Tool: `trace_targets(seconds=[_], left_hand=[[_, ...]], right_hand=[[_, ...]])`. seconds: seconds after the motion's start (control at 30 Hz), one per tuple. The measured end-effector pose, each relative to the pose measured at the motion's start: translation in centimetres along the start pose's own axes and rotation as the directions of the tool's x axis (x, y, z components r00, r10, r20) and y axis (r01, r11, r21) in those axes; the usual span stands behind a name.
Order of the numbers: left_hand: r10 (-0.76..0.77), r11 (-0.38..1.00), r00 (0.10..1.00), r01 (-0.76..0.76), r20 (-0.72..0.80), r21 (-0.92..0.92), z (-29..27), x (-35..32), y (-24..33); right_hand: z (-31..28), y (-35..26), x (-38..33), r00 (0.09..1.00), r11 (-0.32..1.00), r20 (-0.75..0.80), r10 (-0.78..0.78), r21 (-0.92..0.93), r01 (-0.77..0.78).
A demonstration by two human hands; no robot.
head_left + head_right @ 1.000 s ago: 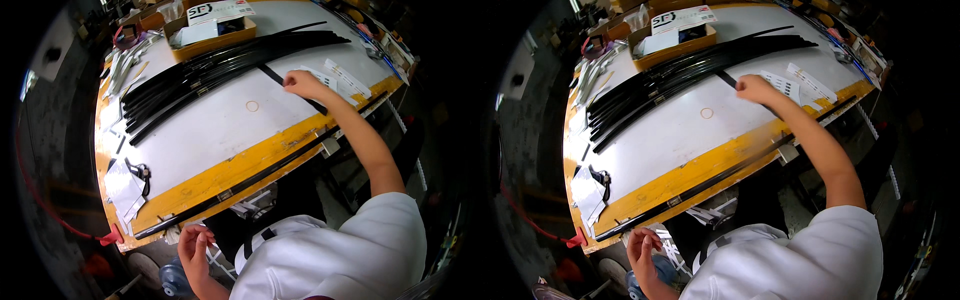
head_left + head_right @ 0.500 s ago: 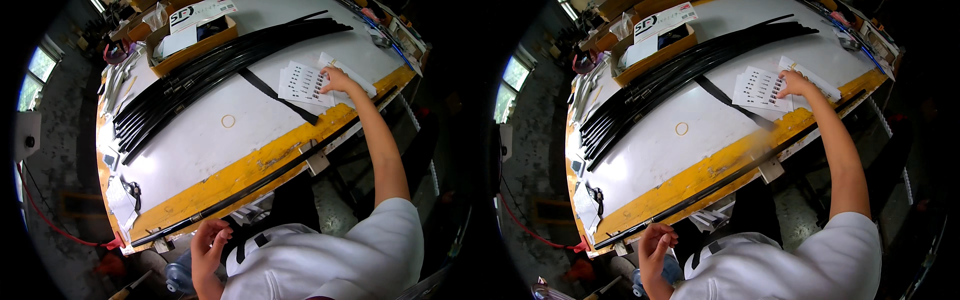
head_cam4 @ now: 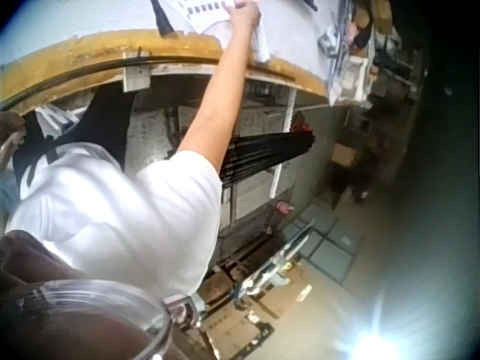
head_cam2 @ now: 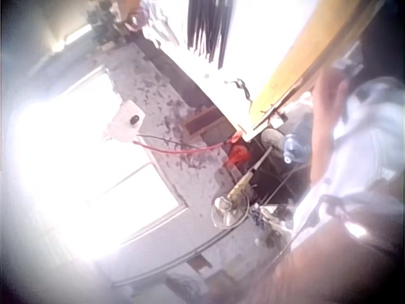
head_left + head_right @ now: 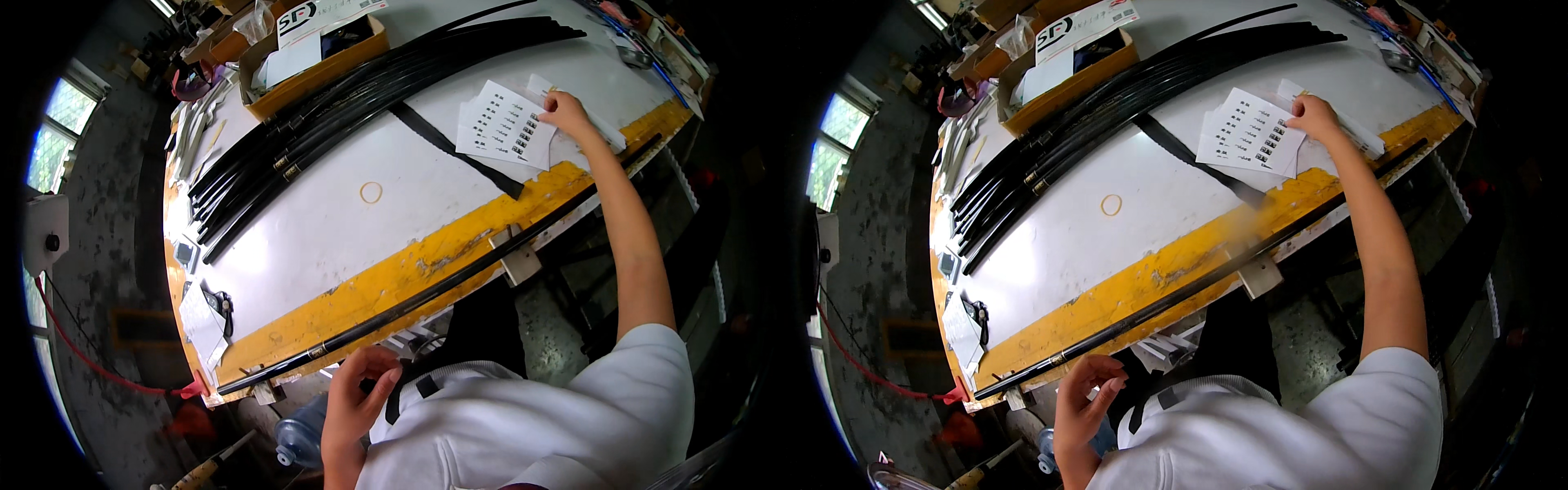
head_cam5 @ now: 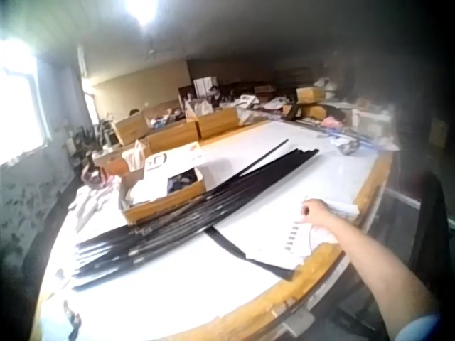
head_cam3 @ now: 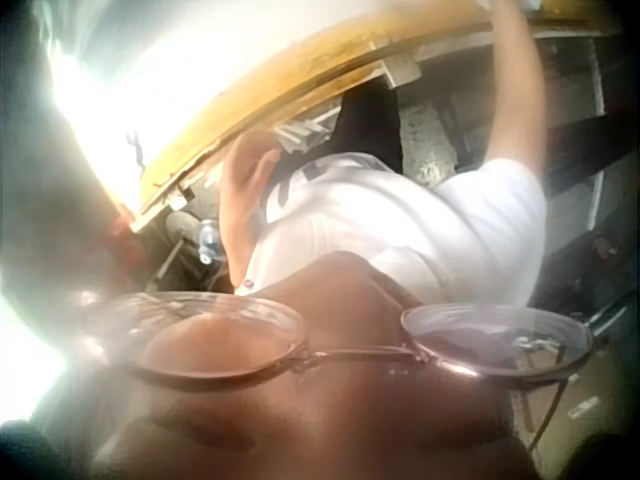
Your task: The person puts on glasses, then repeatedly picks up long black rods from a table, applies small rectangular labels to them, and places them back down. The task involves handling the rods and labels one at a time.
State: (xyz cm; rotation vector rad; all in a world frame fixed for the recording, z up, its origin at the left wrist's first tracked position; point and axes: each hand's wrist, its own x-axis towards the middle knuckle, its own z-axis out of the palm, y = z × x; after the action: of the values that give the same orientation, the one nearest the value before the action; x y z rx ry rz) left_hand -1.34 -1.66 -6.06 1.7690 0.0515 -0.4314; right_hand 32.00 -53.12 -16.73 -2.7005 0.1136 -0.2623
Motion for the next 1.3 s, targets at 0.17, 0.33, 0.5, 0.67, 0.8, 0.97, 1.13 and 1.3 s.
trace_targets(seconds=[0.17,0.33,0.5,0.67,0.8,0.97,1.13,1.3], left_hand=[[0.021,0.999,1.0,-0.021,-0.004,0.048,-0.8,-0.1,-0.2],[0.047,0.998,0.998,-0.046,-0.045,0.033,-1.9,0.3,-0.3],[0.208,0.968,0.966,-0.226,-0.154,-0.112,-2.5,1.2,-0.2],[0.214,0.873,0.959,-0.273,-0.184,-0.404,-4.1,1.0,0.2],[0.171,0.847,0.925,-0.314,-0.339,-0.429,-4.8,0.4,-0.2],[0.207,0.835,0.906,-0.361,-0.37,-0.415,-6.4,-0.3,-1.5],[0.156,0.881,0.906,-0.308,-0.393,-0.36,-7.4,-0.1,-1.6],[0.253,0.967,0.933,-0.232,-0.257,0.11,-9.0,1.1,-1.2]], right_hand=[[-2.4,-1.5,-1.0,0.992,0.905,-0.091,0.093,0.423,-0.046],[-6.2,-14.2,-7.1,0.982,0.683,0.181,0.057,0.711,-0.17],[-5.2,-26.0,-15.5,0.94,0.55,0.328,-0.096,0.804,-0.225],[-3.4,-32.0,-20.1,0.873,0.446,0.423,-0.241,0.848,-0.288],[-2.0,-34.3,-21.8,0.805,0.476,0.471,-0.361,0.835,-0.276],[-1.7,-36.3,-22.8,0.768,0.472,0.513,-0.383,0.823,-0.315],[-1.1,-36.1,-22.8,0.78,0.56,0.468,-0.417,0.808,-0.185],[-0.6,-38.4,-21.8,0.939,0.437,0.117,-0.324,0.899,0.039]])
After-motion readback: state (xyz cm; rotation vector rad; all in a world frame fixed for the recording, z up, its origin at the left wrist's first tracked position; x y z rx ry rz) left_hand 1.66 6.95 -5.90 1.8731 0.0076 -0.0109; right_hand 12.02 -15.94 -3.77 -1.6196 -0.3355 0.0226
